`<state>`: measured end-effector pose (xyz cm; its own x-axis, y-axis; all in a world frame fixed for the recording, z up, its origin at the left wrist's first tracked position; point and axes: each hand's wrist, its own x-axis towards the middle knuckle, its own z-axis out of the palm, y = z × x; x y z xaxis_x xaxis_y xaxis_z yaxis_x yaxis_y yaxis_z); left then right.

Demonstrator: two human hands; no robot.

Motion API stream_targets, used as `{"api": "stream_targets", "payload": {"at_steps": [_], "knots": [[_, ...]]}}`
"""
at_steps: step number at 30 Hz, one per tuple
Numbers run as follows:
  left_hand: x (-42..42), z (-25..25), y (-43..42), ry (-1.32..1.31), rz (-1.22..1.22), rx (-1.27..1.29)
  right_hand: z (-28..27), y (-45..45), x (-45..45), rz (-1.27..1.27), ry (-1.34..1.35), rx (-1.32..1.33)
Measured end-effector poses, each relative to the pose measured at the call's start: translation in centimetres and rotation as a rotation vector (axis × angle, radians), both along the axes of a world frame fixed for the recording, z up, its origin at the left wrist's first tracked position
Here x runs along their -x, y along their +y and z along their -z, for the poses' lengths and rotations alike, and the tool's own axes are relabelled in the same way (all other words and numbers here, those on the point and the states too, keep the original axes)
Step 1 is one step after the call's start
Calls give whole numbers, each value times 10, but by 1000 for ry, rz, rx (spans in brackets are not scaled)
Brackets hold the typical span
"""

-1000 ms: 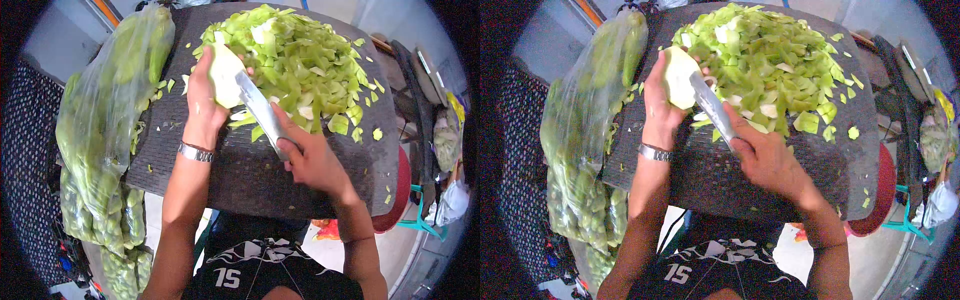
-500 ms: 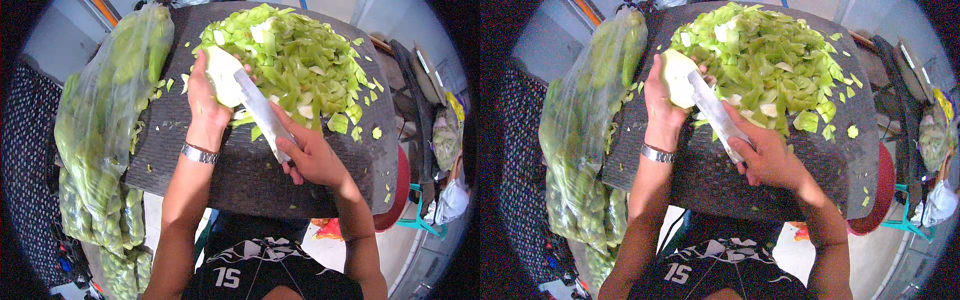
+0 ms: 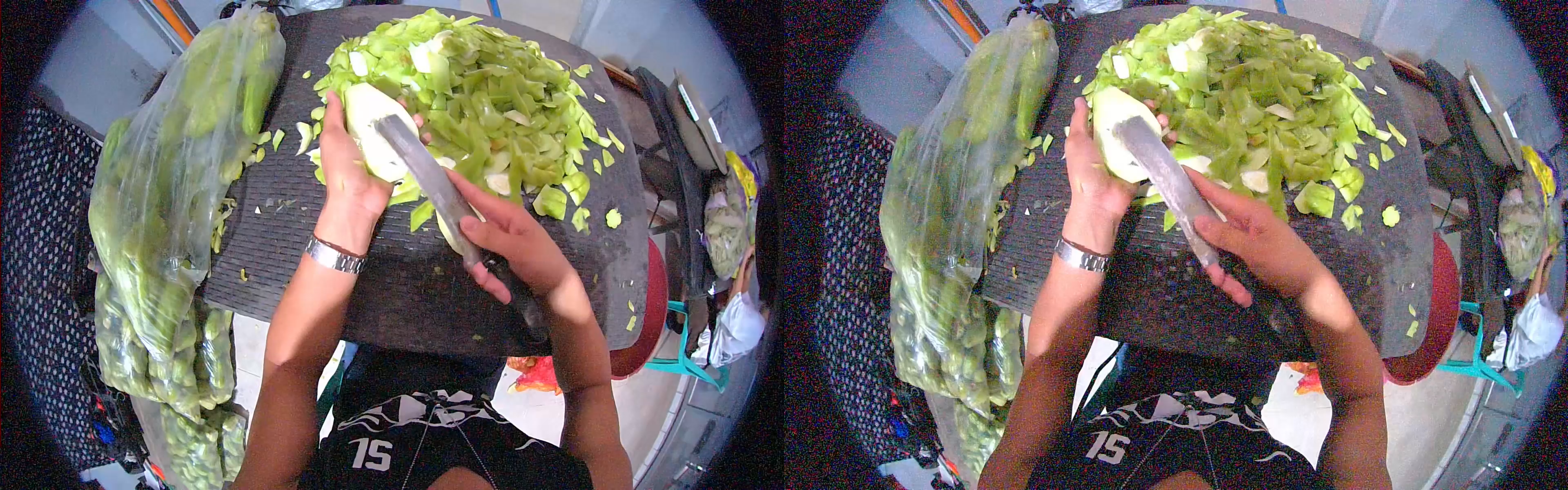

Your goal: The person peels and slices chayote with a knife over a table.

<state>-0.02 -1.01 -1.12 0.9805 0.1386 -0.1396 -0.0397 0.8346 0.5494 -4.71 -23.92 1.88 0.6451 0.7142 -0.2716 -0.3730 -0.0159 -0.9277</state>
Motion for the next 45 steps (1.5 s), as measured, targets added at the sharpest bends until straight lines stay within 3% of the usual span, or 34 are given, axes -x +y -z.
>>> {"api": "stream_targets", "payload": {"at_steps": [2, 5, 8, 10, 13, 17, 20, 29, 45], "knots": [[-1, 5, 5, 13, 29, 71, 3, -5, -4, 73, 28, -4], [-4, 12, 12, 38, 63, 148, 2, -9, -1, 235, -309, 256], [-2, 14, 11, 11, 32, 147, -2, -6, 10, 219, -1057, 605], [0, 11, 9, -24, -23, 142, -14, 2, 24, 99, -1220, 846], [3, 5, 10, -96, -68, 152, -2, 7, 32, 130, -1235, 878], [12, -8, 3, -65, -149, 124, 4, 9, 29, 184, -1042, 702], [10, -2, 7, -192, -85, 213, -7, 10, 28, 129, -892, 783], [15, -10, 2, -277, -155, 50, -3, 10, 25, 98, -909, 741], [27, -9, -23, -196, -289, 72, -1, 7, 18, 116, -926, 833]]}}
